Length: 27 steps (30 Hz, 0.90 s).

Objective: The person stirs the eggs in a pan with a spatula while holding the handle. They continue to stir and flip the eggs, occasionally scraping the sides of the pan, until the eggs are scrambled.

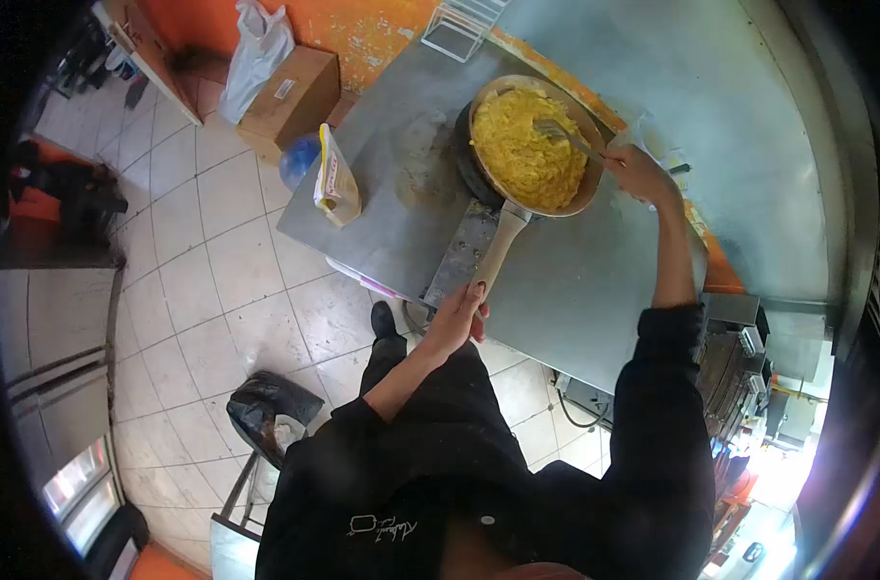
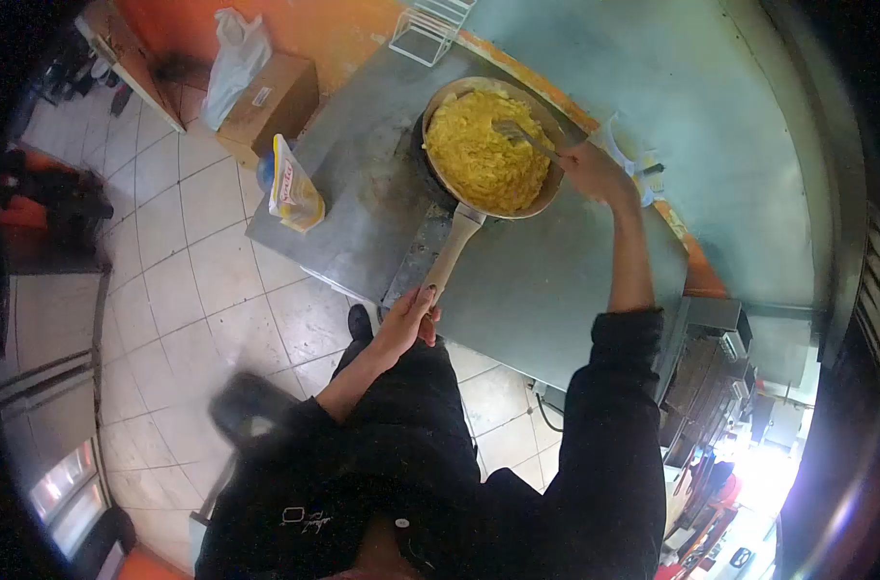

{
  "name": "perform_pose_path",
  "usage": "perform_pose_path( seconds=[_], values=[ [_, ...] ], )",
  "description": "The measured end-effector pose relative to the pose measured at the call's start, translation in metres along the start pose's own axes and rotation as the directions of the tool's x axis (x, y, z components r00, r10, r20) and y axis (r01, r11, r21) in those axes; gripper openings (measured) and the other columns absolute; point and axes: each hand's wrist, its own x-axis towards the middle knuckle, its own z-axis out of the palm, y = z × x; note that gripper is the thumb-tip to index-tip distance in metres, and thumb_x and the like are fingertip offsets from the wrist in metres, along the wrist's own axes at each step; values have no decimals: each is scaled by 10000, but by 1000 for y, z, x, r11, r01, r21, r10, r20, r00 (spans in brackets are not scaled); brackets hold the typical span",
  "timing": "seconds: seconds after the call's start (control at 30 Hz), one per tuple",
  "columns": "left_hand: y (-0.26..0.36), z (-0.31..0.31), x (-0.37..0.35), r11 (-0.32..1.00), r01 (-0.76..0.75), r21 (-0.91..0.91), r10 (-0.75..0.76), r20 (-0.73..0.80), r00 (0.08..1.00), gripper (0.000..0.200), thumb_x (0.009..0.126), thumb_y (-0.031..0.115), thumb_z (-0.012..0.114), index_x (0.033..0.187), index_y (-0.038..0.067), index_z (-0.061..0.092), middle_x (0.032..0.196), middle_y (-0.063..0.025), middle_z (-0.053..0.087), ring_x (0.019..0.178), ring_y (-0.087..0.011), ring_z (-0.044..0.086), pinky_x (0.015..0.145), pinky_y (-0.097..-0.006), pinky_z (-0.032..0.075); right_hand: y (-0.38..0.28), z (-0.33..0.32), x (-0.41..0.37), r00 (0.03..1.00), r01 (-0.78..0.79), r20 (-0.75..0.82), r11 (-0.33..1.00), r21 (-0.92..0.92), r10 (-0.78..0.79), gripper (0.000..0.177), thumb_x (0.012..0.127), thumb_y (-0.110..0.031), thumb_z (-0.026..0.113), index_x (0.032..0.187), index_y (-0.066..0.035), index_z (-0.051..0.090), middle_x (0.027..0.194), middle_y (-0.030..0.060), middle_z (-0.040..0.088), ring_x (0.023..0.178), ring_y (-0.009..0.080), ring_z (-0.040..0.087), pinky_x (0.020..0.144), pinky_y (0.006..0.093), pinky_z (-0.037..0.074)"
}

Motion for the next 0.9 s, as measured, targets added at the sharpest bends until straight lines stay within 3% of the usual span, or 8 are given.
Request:
perform_pose_path(
  seconds=[0.13,0.33,0.53,0.67,0.73,0.77,0.83,0.9],
  values=[
    [-1,0,0,999,26,-28,-26,1,1000,406,1016,419,446,1128,33,503,806,-38,553,492,-77,539,472,-242,500,6,65,60,914,331,-258,943,34,-312,296,940,-211,469,1108,-62,663,753,207,666,707,339,676,657,473,512],
    [2,1,0,997,57,-51,-56,18,998,390,1022,407,434,1108,33,502,802,-37,558,502,-79,536,487,-251,503,-25,63,-45,958,259,-109,962,-86,-267,306,933,-188,494,1192,-105,633,947,235,661,916,379,645,807,511,496],
    [1,-2,0,995,69,-74,-67,26,997,438,1017,385,463,1254,18,499,799,-42,553,515,-82,558,498,-248,517,33,3,-63,932,246,-219,947,-206,-289,286,931,-145,518,1181,-94,647,841,196,661,778,361,633,702,449,483],
    [5,2,-1,997,48,-56,-47,10,999,387,1022,397,437,1088,23,513,782,-44,555,490,-88,538,471,-259,498,33,-9,0,989,-135,-76,977,-164,124,199,932,-117,459,927,-18,632,881,170,680,732,316,669,572,459,501],
    [3,2,-1,998,39,-55,-39,7,999,393,1021,401,439,1091,22,515,780,-44,553,490,-89,541,468,-257,498,28,-2,33,994,106,23,946,-307,-105,192,922,-115,467,881,4,611,808,152,668,650,303,655,473,446,449],
    [2,2,-1,998,36,-59,-36,4,999,400,1020,406,440,1094,20,516,779,-44,552,490,-89,544,465,-255,497,24,0,44,994,111,19,948,-299,-110,192,922,-115,467,881,4,611,808,152,668,650,303,655,473,446,449],
    [1,2,0,998,36,-50,-36,-6,999,401,1019,407,441,1098,21,516,778,-44,552,492,-90,547,464,-254,497,1,5,51,999,26,40,984,177,-33,176,903,-103,471,875,-12,619,774,153,649,648,315,643,508,452,450],
    [2,1,-1,998,45,-40,-45,-7,999,403,1019,408,441,1103,21,515,778,-44,551,493,-91,550,464,-253,498,-6,19,53,971,234,-64,969,80,-230,197,927,-148,464,929,-35,625,695,143,601,580,283,585,504,436,434]
  ],
)
